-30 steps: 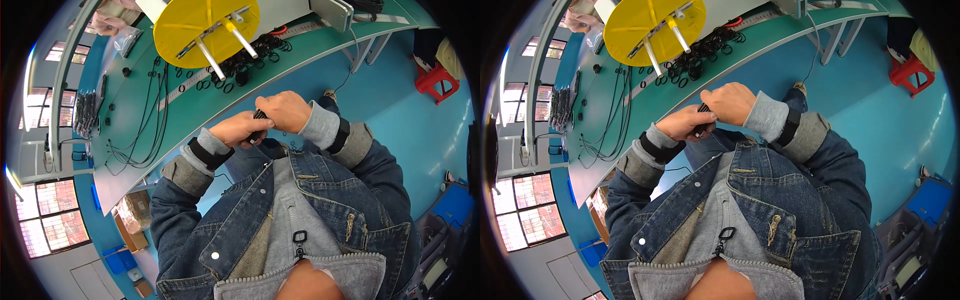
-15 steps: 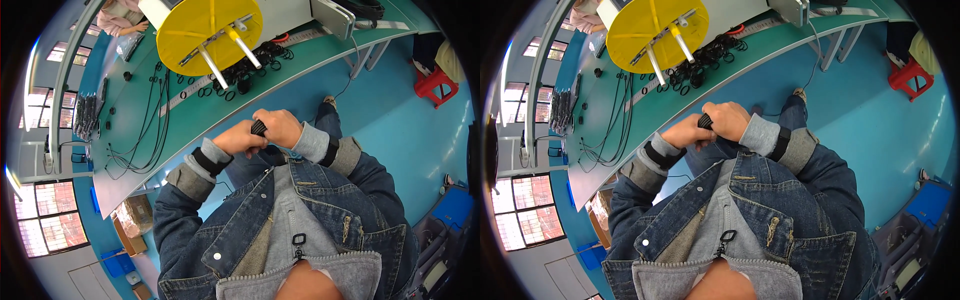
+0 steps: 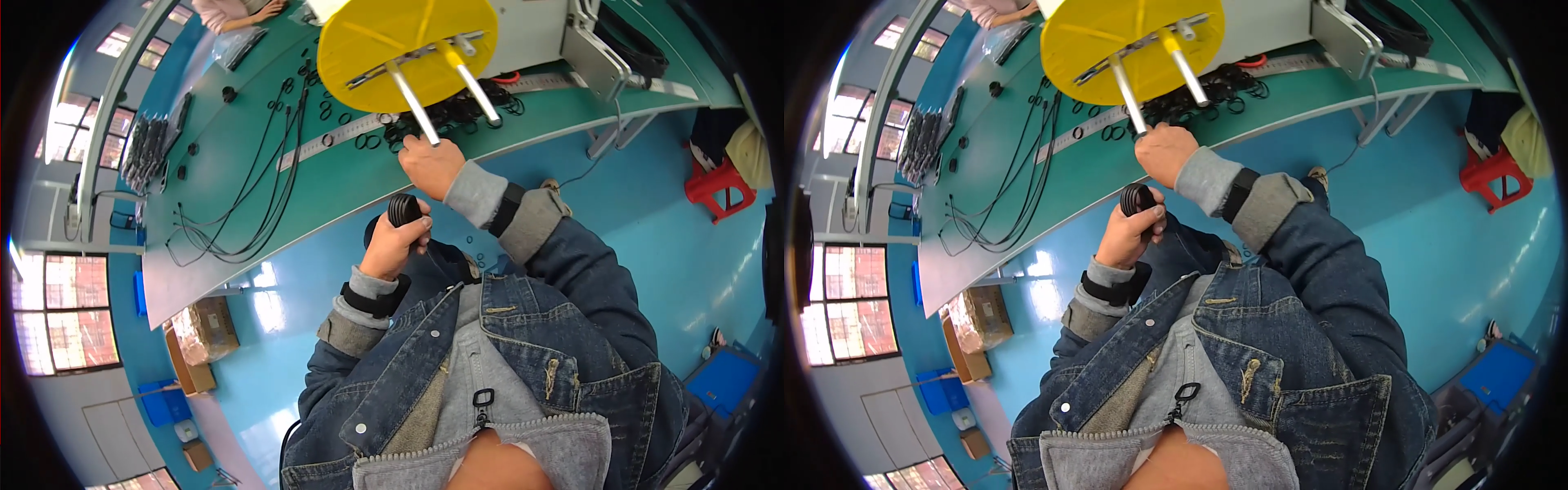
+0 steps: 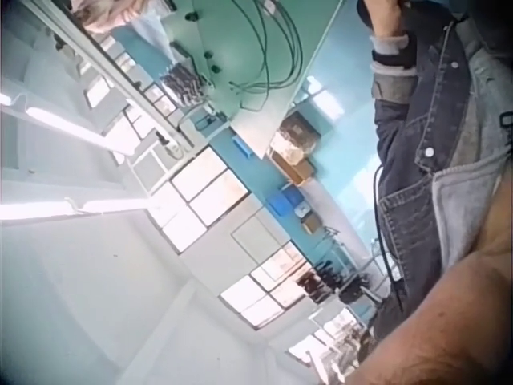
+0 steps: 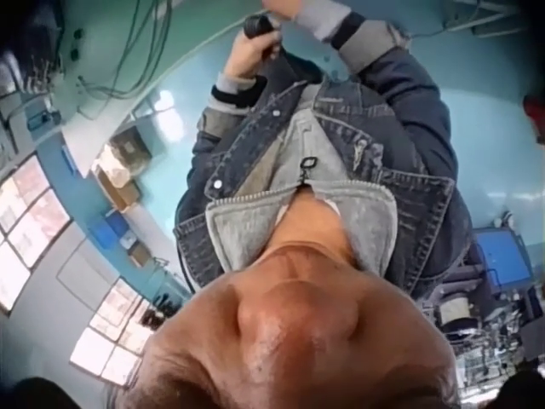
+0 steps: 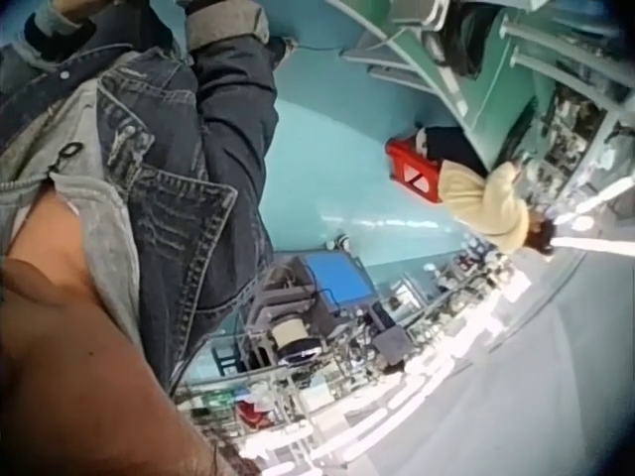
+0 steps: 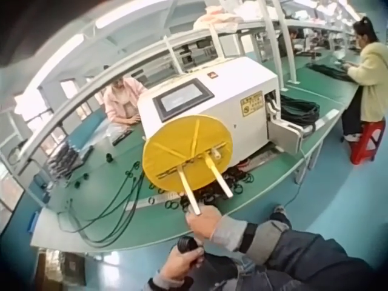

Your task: The person winds a cable around the spindles of a machine, removes the coiled cable, and secures it with a tie. This process is repeated for several cables, which are then placed on the table.

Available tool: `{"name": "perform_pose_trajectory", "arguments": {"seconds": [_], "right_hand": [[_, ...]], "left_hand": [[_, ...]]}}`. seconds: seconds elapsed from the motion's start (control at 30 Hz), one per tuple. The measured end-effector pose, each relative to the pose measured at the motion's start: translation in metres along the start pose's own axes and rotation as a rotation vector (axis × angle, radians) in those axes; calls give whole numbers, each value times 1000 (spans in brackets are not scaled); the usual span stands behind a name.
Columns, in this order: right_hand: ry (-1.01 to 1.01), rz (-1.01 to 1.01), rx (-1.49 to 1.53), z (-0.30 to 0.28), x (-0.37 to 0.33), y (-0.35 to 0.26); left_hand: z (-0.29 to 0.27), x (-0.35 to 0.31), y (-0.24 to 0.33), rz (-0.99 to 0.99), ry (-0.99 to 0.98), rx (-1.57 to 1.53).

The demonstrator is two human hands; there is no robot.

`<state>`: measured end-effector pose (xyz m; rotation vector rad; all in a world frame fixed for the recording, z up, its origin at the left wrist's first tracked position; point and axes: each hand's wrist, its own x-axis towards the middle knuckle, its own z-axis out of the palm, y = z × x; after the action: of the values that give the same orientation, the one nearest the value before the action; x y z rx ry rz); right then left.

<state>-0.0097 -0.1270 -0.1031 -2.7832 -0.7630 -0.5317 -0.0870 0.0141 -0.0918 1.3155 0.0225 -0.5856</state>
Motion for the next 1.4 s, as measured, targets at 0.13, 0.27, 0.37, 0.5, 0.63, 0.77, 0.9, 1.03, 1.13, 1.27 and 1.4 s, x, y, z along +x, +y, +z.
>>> {"name": "perform_pose_trajectory", "arguments": {"seconds": [0.13, 0.27, 0.37, 0.5, 0.63, 0.77, 0.9, 1.03, 1.13, 1.27, 1.4], "right_hand": [[350, 13, 735, -16, -3, -4], [-85, 452, 1571, -46, -29, -11], [-168, 544, 1634, -50, -45, -12], [-199, 518, 1914, -38, -72, -6], [-354, 470, 2131, -46, -105, -13], [-474, 534, 1879, -55, -103, 2], [-491, 401, 1329, -92, -76, 20], [-327, -84, 812, -84, -57, 8], [-208, -238, 786, -59, -59, 8], [-250, 90, 1386, -30, -66, -2], [-474, 738, 2008, -5, -102, -2]], "left_hand": [[-17, 6, 4, 237, 95, -91], [-7, 10, 12, 383, 99, -151], [3, 11, 7, 348, 50, -87], [0, 14, 1, 261, -2, -55], [-1, 13, 0, 208, -52, -18], [8, 3, 8, 34, -144, 47], [6, -2, 15, -166, -275, 189], [4, 4, 14, -260, -369, 340], [6, 6, 6, -87, -376, 383], [-5, 1, 12, 181, -338, 148], [-22, -5, 22, -95, -330, -434]]}}
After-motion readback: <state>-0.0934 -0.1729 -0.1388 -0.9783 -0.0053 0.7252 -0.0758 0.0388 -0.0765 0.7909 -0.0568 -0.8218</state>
